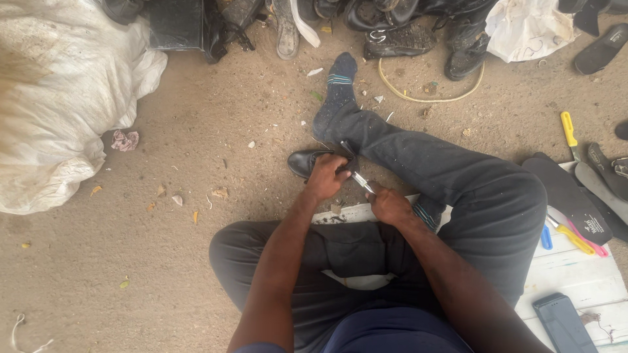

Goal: The person sits on the ground and uses a knife to scrape and clean the soles and edges of several black shoes. They pick up shoes from a pile, work on them, and place them back down, repeating the process for multiple pairs.

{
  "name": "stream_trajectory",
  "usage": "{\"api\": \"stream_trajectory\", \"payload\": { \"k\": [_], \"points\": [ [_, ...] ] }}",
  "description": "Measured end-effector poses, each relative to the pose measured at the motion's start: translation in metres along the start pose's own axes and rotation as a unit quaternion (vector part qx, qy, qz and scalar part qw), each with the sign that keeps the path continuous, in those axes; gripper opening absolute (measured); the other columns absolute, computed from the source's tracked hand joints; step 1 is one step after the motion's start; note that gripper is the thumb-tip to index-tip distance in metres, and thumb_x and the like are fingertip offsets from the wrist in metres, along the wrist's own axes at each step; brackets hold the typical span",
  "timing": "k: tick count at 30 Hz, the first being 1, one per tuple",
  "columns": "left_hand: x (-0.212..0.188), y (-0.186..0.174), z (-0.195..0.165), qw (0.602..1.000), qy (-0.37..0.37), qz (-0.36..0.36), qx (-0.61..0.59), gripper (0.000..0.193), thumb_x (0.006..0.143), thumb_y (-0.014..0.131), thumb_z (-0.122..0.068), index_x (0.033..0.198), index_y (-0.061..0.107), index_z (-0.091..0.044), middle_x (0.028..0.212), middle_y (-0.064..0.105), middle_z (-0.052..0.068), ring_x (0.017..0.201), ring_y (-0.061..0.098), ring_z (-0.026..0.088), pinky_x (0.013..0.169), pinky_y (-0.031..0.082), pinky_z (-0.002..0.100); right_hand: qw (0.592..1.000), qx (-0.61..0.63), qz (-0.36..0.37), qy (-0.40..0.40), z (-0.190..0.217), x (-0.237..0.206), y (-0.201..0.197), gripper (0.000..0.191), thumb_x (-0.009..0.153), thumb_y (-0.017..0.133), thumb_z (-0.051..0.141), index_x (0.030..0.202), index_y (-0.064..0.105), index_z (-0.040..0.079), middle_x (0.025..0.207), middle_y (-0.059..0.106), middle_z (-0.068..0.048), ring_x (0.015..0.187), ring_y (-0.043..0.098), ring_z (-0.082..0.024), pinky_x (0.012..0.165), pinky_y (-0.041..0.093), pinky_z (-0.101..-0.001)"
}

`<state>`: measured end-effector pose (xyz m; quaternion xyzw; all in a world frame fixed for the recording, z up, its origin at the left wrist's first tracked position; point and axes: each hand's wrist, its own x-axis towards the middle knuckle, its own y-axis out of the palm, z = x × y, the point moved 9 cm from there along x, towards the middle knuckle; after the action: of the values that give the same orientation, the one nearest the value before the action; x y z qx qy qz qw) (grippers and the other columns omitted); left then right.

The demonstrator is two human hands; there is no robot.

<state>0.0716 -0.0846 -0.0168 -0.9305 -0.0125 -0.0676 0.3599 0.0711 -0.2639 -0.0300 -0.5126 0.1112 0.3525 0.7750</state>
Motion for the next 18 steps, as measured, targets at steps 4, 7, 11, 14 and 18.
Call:
{"api": "stream_trajectory", "payload": {
  "k": [4, 7, 11, 14, 18],
  "points": [
    [0.009, 0.010, 0.020, 0.993, -0.060, 0.028, -0.093, 0.025, 0.079, 0.084, -0.019, 0.100, 0.077, -0.006, 0.098, 0.075, 0.008, 0.093, 0.067, 0.025, 0.090, 0.052, 0.040, 1.000, 0.016, 0.019, -0.006, -0.001, -0.003, -0.004, 0.044, 0.103, 0.049, 0.033, 0.145, 0.050, 0.022, 0.115, 0.071, -0.023, 0.110, 0.068, -0.043, 0.096, 0.051, -0.0534],
    [0.011, 0.003, 0.020, 0.994, -0.060, -0.045, -0.078, 0.023, 0.080, 0.085, -0.018, 0.096, 0.077, -0.004, 0.095, 0.075, 0.008, 0.090, 0.068, 0.024, 0.092, 0.050, 0.041, 0.999, 0.044, 0.022, 0.004, -0.002, -0.020, -0.005, 0.049, 0.102, 0.048, 0.033, 0.150, 0.046, 0.022, 0.113, 0.071, -0.023, 0.107, 0.069, -0.042, 0.094, 0.052, -0.0527],
    [0.006, 0.013, 0.033, 0.981, -0.145, -0.025, -0.130, 0.021, 0.084, 0.081, -0.021, 0.098, 0.076, -0.005, 0.098, 0.072, 0.008, 0.091, 0.068, 0.022, 0.087, 0.052, 0.037, 0.994, 0.079, 0.057, 0.041, -0.001, -0.028, 0.004, 0.044, 0.104, 0.048, 0.033, 0.146, 0.051, 0.019, 0.101, 0.074, -0.021, 0.094, 0.076, -0.034, 0.089, 0.057, -0.0492],
    [0.007, 0.007, 0.030, 0.981, -0.128, -0.036, -0.138, 0.024, 0.084, 0.082, -0.020, 0.101, 0.076, -0.003, 0.098, 0.071, 0.011, 0.092, 0.067, 0.024, 0.084, 0.053, 0.038, 0.995, 0.084, 0.044, 0.009, 0.010, -0.017, 0.003, 0.046, 0.104, 0.048, 0.034, 0.148, 0.048, 0.022, 0.101, 0.071, -0.020, 0.096, 0.071, -0.033, 0.088, 0.054, -0.0486],
    [0.007, 0.000, 0.033, 0.976, -0.146, -0.072, -0.148, 0.028, 0.084, 0.082, -0.021, 0.105, 0.075, -0.003, 0.101, 0.070, 0.013, 0.091, 0.068, 0.024, 0.081, 0.055, 0.038, 0.995, 0.084, 0.045, 0.009, 0.009, -0.015, 0.011, 0.041, 0.106, 0.049, 0.033, 0.140, 0.056, 0.011, 0.095, 0.072, -0.019, 0.087, 0.074, -0.032, 0.082, 0.058, -0.0472]
  ]
}}
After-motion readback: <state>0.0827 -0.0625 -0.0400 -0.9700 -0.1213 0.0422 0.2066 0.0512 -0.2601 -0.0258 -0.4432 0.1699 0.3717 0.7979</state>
